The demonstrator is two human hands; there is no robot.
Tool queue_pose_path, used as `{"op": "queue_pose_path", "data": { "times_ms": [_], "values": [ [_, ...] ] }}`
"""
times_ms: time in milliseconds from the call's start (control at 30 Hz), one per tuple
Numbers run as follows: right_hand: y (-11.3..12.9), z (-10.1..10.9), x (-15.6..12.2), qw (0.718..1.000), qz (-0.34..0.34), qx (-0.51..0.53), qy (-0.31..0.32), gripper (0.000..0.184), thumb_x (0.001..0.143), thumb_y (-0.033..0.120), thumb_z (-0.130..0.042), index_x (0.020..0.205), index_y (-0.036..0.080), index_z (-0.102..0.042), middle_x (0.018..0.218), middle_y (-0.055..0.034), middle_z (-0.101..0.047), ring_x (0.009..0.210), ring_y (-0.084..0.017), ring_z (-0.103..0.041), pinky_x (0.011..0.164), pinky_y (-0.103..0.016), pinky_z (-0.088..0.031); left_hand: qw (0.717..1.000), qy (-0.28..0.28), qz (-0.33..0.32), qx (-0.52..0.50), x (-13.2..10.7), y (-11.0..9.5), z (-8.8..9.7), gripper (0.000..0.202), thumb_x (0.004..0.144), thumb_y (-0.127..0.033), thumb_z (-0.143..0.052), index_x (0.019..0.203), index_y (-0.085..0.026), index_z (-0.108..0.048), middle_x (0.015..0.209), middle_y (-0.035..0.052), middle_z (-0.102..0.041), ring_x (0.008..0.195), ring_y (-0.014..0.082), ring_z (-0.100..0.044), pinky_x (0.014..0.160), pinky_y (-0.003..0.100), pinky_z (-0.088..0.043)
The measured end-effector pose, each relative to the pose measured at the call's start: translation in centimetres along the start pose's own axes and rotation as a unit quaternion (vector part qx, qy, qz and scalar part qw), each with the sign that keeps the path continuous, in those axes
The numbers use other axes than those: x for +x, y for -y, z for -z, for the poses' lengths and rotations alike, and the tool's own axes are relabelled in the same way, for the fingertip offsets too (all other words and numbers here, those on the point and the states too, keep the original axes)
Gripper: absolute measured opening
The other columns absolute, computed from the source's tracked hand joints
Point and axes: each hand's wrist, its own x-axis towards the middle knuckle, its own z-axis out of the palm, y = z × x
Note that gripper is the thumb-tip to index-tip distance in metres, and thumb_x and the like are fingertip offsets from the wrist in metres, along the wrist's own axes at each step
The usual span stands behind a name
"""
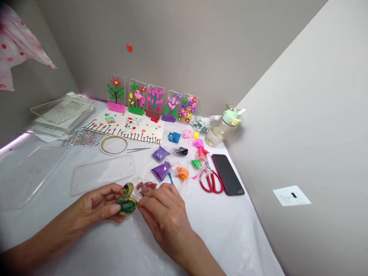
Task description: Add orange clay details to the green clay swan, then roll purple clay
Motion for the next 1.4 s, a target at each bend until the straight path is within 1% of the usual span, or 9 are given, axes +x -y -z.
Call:
{"op": "queue_pose_path", "data": {
  "times_ms": [133, 367, 500, 600, 767, 900, 1067, 1267, 1400],
  "values": [
    [0.09, 0.08, 0.11, 1.0, 0.01, 0.013, -0.01, 0.014, 0.092, 0.012, -0.062, 0.104, 0.02, -0.065, 0.091, -0.0044, -0.07, 0.08, -0.015, -0.059, 0.076, -0.033, -0.046, 1.0, -0.001, -0.009, -0.001, 0.0, 0.08, 0.08, 0.022, 0.089, -0.031, -0.069, 0.108, -0.024, -0.062, 0.105, 0.0026, -0.066, 0.096, 0.016, -0.062, 0.084, 0.026, -0.054],
    [0.33, 0.04, 0.23, 1.0, 0.011, 0.015, -0.011, 0.01, 0.092, 0.01, -0.062, 0.097, 0.018, -0.064, 0.085, -0.0032, -0.069, 0.076, -0.015, -0.057, 0.076, -0.033, -0.046, 1.0, 0.006, -0.015, -0.002, 0.07, 0.53, 0.33, 0.019, 0.089, -0.03, -0.07, 0.105, -0.024, -0.063, 0.101, 0.0014, -0.064, 0.095, 0.0155, -0.062, 0.083, 0.026, -0.055],
    [0.34, 0.1, 0.2, 0.999, 0.017, 0.025, -0.024, 0.011, 0.091, 0.012, -0.065, 0.1, 0.018, -0.064, 0.087, -0.0043, -0.069, 0.078, -0.015, -0.059, 0.075, -0.033, -0.046, 1.0, 0.006, -0.013, -0.003, 0.03, 0.26, 0.18, 0.021, 0.088, -0.03, -0.07, 0.108, -0.025, -0.064, 0.103, 0.0016, -0.066, 0.096, 0.0155, -0.062, 0.083, 0.025, -0.054],
    [0.45, 0.17, 0.31, 0.999, 0.015, 0.027, -0.022, 0.01, 0.092, 0.012, -0.062, 0.099, 0.019, -0.064, 0.085, -0.0034, -0.069, 0.075, -0.015, -0.059, 0.075, -0.033, -0.047, 1.0, 0.005, -0.012, 0.002, 0.01, 0.09, 0.05, 0.024, 0.088, -0.03, -0.07, 0.11, -0.024, -0.065, 0.101, 0.0026, -0.067, 0.094, 0.016, -0.063, 0.082, 0.025, -0.054],
    [0.53, 0.17, 0.43, 0.999, 0.009, 0.03, -0.018, 0.009, 0.094, 0.012, -0.059, 0.096, 0.02, -0.065, 0.083, -0.003, -0.069, 0.075, -0.015, -0.059, 0.076, -0.034, -0.047, 1.0, 0.007, -0.011, 0.002, -0.02, 0.32, 0.14, 0.028, 0.088, -0.031, -0.07, 0.114, -0.022, -0.064, 0.109, 0.0054, -0.067, 0.096, 0.0176, -0.063, 0.083, 0.027, -0.054],
    [0.35, 0.12, 0.35, 0.999, 0.008, 0.033, -0.024, 0.01, 0.093, 0.014, -0.062, 0.101, 0.02, -0.064, 0.086, -0.0042, -0.069, 0.077, -0.016, -0.06, 0.076, -0.035, -0.047, 1.0, 0.01, -0.012, 0.005, 0.01, 0.47, 0.25, 0.024, 0.09, -0.03, -0.069, 0.112, -0.024, -0.063, 0.109, 0.0041, -0.066, 0.097, 0.0161, -0.062, 0.084, 0.026, -0.055],
    [0.22, 0.07, 0.27, 0.999, 0.005, 0.028, -0.014, 0.009, 0.093, 0.01, -0.061, 0.096, 0.019, -0.064, 0.083, -0.0028, -0.069, 0.074, -0.014, -0.059, 0.076, -0.035, -0.046, 1.0, 0.006, -0.009, -0.008, -0.04, 0.32, 0.1, 0.019, 0.089, -0.03, -0.07, 0.105, -0.023, -0.063, 0.1, 0.0013, -0.064, 0.095, 0.015, -0.062, 0.082, 0.024, -0.055],
    [0.06, -0.04, -0.04, 0.999, 0.0, 0.032, -0.02, 0.013, 0.092, 0.012, -0.064, 0.102, 0.02, -0.064, 0.089, -0.0041, -0.069, 0.079, -0.016, -0.06, 0.078, -0.035, -0.046, 1.0, 0.007, -0.014, -0.01, -0.08, 0.37, 0.24, 0.016, 0.09, -0.03, -0.068, 0.104, -0.026, -0.063, 0.099, -0.0004, -0.064, 0.095, 0.0148, -0.062, 0.084, 0.025, -0.055],
    [-0.02, -0.08, 0.05, 1.0, -0.002, 0.027, -0.011, 0.012, 0.092, 0.008, -0.061, 0.097, 0.019, -0.063, 0.086, -0.0027, -0.068, 0.077, -0.014, -0.058, 0.078, -0.034, -0.045, 1.0, 0.005, -0.014, 0.005, 0.03, 0.39, 0.31, 0.017, 0.089, -0.03, -0.069, 0.105, -0.025, -0.063, 0.1, -0.0004, -0.064, 0.093, 0.0143, -0.063, 0.084, 0.025, -0.054]
  ]
}}
